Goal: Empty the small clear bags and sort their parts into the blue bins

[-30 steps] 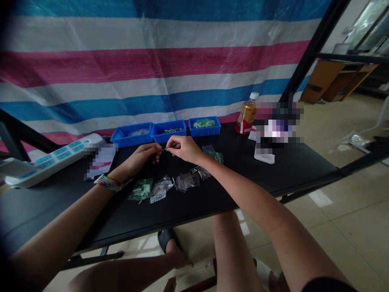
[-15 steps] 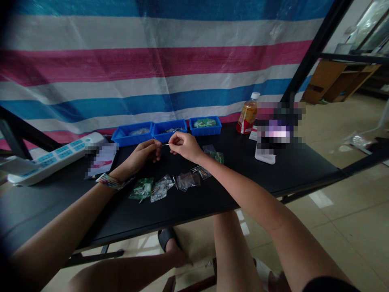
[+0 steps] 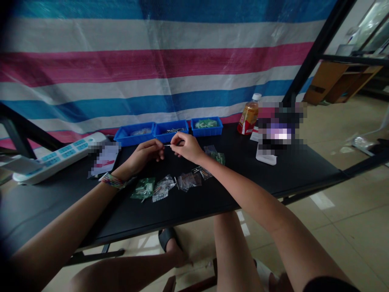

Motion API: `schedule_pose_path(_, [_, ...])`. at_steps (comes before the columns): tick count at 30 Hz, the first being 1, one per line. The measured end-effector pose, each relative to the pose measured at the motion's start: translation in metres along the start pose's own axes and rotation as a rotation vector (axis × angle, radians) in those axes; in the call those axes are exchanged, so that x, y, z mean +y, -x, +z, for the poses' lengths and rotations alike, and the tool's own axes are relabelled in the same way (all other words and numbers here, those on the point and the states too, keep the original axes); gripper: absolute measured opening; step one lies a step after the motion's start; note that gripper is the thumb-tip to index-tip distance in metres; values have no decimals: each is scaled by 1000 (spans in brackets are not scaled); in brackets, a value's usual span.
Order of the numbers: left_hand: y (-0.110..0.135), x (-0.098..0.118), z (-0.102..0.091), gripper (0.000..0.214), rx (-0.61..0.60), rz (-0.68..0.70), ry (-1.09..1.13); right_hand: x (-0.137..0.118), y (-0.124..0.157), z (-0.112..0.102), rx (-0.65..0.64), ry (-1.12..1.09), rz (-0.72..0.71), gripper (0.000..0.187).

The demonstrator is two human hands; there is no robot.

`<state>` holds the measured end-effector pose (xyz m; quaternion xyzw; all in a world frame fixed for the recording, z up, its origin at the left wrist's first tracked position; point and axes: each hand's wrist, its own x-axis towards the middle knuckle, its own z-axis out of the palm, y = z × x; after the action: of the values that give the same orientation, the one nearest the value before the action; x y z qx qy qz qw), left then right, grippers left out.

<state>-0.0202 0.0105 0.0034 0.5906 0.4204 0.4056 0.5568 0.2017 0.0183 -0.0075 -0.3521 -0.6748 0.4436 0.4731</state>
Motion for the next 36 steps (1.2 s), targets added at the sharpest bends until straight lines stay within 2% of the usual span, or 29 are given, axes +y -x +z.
schedule_pose_path(3, [1,2,1,32,2,1,-17,3,-2,0,-2,-125,46,20])
schedule_pose_path(6, [0,2,1,32,-8,-2,-18,4,-4,0,8,-188,28,21])
schedule_pose_path(11, [-5,-4,-2,35,-10,-17,24,6,-11,-5,229,-253,-6,24])
schedule_pose_path(13, [-6,-5,-2,35,-8,-17,23,6,-12,-10,262,-265,37,32])
schedule_pose_path(15, [-5,-5,-2,34,-11,-16,17,3,-11,-16,230,-200,77,34])
schedule_pose_path(17, [-4,-4,-1,32,-10,-15,13,-3,-8,-19,104,-80,82,26])
schedule_pose_path(20, [-2,-2,1,30,2,-9,9,-16,0,-16,-281,104,14,17])
schedule_pose_path(22, [-1,-1,1,29,12,-8,7,-23,7,-11,-516,234,-53,16])
schedule_pose_path(24, [-1,-1,2,28,14,-8,4,-28,14,-4,-650,346,-101,18])
schedule_pose_path(27, [0,-1,2,27,13,-2,-1,-28,18,2,-723,408,-106,12])
schedule_pose_path(30, [-1,-2,1,29,12,-1,-4,-24,13,2,-657,337,-33,14])
schedule_pose_path(36, [-2,-2,0,43,-71,18,-55,-14,-1,-6,-250,-7,221,13])
